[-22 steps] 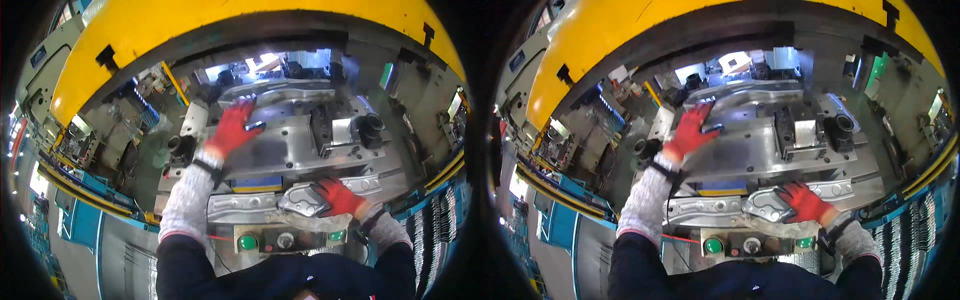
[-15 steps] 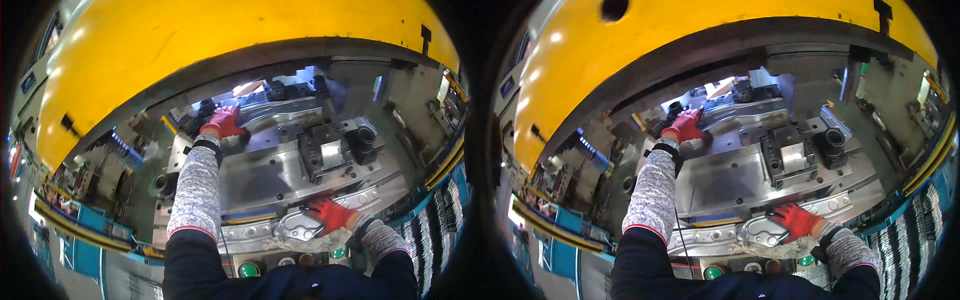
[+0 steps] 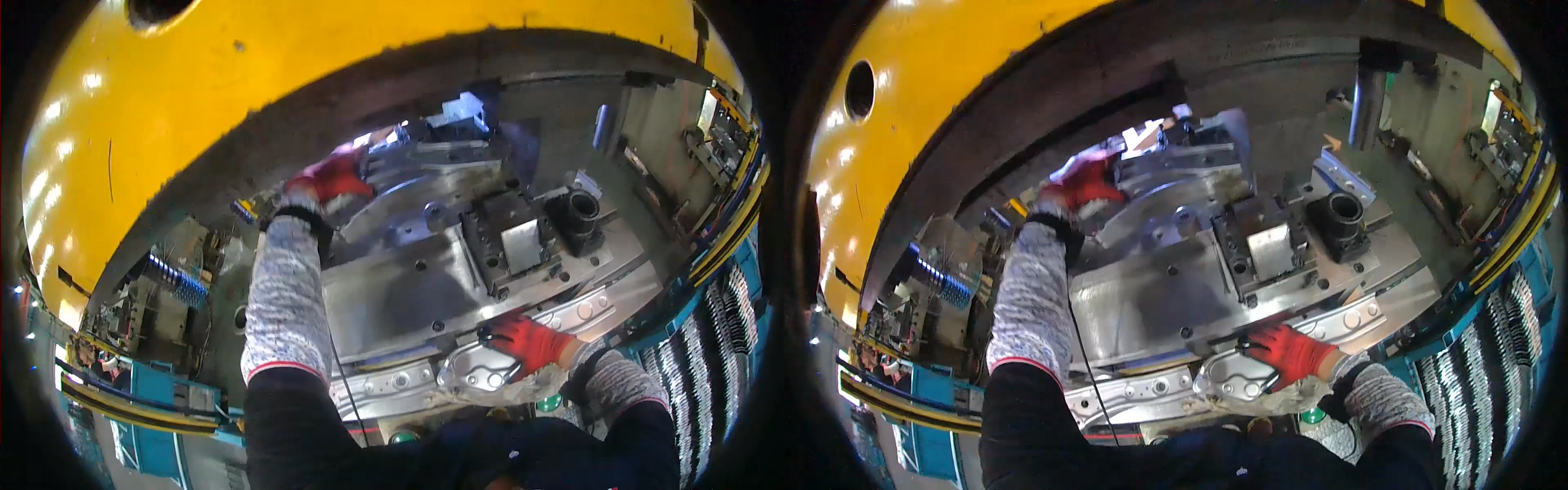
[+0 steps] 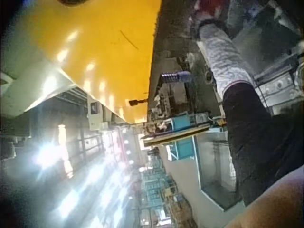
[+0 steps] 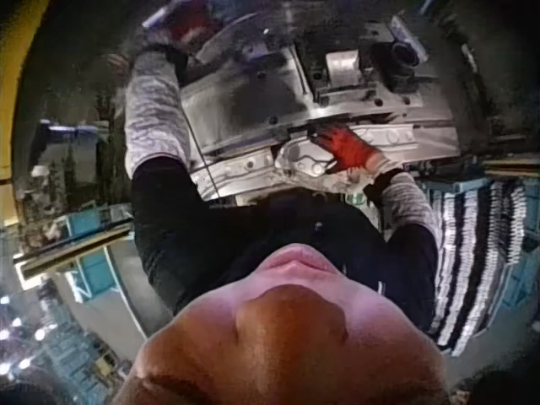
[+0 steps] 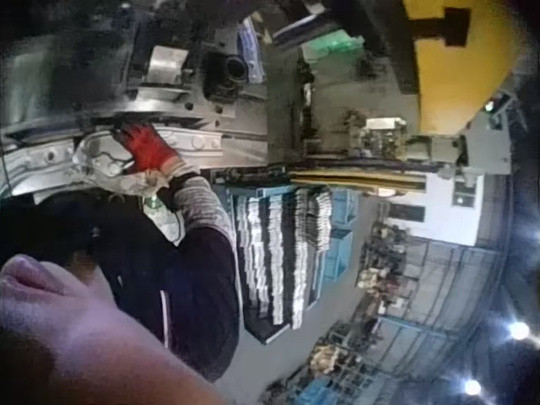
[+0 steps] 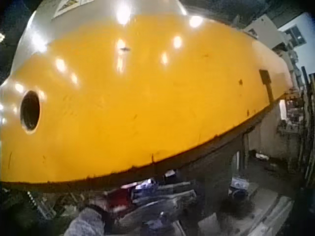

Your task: Operating an industrial press machine to shape and stamp metal parts and organizing them into a storage bin.

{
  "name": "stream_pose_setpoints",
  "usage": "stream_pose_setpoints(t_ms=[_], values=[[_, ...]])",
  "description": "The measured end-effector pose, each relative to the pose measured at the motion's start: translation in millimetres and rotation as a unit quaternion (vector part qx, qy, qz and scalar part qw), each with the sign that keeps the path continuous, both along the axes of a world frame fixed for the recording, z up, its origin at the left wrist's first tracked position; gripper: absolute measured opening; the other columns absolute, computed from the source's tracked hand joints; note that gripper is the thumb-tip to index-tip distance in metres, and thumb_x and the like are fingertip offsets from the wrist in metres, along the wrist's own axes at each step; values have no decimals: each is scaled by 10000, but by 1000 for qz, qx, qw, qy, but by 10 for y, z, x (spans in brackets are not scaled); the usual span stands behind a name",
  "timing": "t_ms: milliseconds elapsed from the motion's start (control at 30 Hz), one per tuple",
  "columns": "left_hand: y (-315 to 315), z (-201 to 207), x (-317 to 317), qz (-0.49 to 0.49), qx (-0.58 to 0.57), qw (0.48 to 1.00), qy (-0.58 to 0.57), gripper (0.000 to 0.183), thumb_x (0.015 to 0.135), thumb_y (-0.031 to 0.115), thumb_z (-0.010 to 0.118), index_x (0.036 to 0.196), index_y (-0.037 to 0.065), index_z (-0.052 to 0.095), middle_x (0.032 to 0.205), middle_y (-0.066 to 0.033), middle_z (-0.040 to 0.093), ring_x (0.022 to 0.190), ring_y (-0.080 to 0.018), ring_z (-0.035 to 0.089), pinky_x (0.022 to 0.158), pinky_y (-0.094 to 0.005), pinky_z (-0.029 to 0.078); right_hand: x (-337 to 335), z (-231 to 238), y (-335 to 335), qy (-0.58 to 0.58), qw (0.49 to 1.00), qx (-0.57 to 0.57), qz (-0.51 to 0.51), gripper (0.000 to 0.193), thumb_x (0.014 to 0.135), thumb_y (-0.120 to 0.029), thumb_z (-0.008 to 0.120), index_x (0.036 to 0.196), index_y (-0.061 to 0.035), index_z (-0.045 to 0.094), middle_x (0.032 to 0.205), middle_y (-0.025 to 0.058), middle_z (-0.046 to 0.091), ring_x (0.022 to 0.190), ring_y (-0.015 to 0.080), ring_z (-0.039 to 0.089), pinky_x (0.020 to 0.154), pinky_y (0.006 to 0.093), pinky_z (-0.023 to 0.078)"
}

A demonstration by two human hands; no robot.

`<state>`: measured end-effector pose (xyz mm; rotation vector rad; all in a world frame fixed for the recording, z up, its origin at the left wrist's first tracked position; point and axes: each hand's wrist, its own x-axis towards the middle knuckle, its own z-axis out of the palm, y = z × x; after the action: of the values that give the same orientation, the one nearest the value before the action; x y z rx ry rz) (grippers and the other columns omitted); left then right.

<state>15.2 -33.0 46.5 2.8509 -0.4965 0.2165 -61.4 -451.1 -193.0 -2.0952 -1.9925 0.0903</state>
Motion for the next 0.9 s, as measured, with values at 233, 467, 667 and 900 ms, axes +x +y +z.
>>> stream_pose_setpoints(t_ms=[233, 467, 667, 900], values=[[-309, 118, -587, 87, 64, 992, -67, 911, 548, 356, 772, 1352, 74, 449, 1187, -199, 579, 1117, -345, 543, 947, -392, 430, -38, -53, 7, 3, 1000, -5, -7, 931, 541, -548, 771, 1265, -34, 491, 1324, 248, 443, 1236, 391, 424, 1042, 487, 315], [-235, -140, -2161, 99, 47, 987, -121, 976, 534, 399, 794, 1384, 98, 419, 1285, -241, 499, 1185, -388, 468, 1013, -465, 336, -38, -26, 47, 8, 1000, -9, 4, 947, 530, -563, 765, 1269, -34, 495, 1312, 235, 453, 1219, 379, 436, 1028, 484, 317], [-248, -564, -3813, 135, -2, 989, -62, 1000, 500, 401, 809, 1371, 75, 440, 1271, -206, 504, 1142, -383, 488, 985, -456, 341, -66, -64, 27, -13, 1000, -10, -6, 969, 489, -499, 799, 1275, -32, 480, 1312, 246, 444, 1224, 400, 417, 1047, 495, 301], [-123, -1384, -4507, 240, -5, 968, 70, 958, 550, 382, 781, 1397, 140, 404, 1298, -215, 466, 1190, -388, 426, 1031, -468, 299, -14, -124, 3, -44, 995, -80, -31, 1029, 472, -491, 799, 1312, -29, 425, 1397, 255, 342, 1272, 417, 360, 1072, 509, 272]])
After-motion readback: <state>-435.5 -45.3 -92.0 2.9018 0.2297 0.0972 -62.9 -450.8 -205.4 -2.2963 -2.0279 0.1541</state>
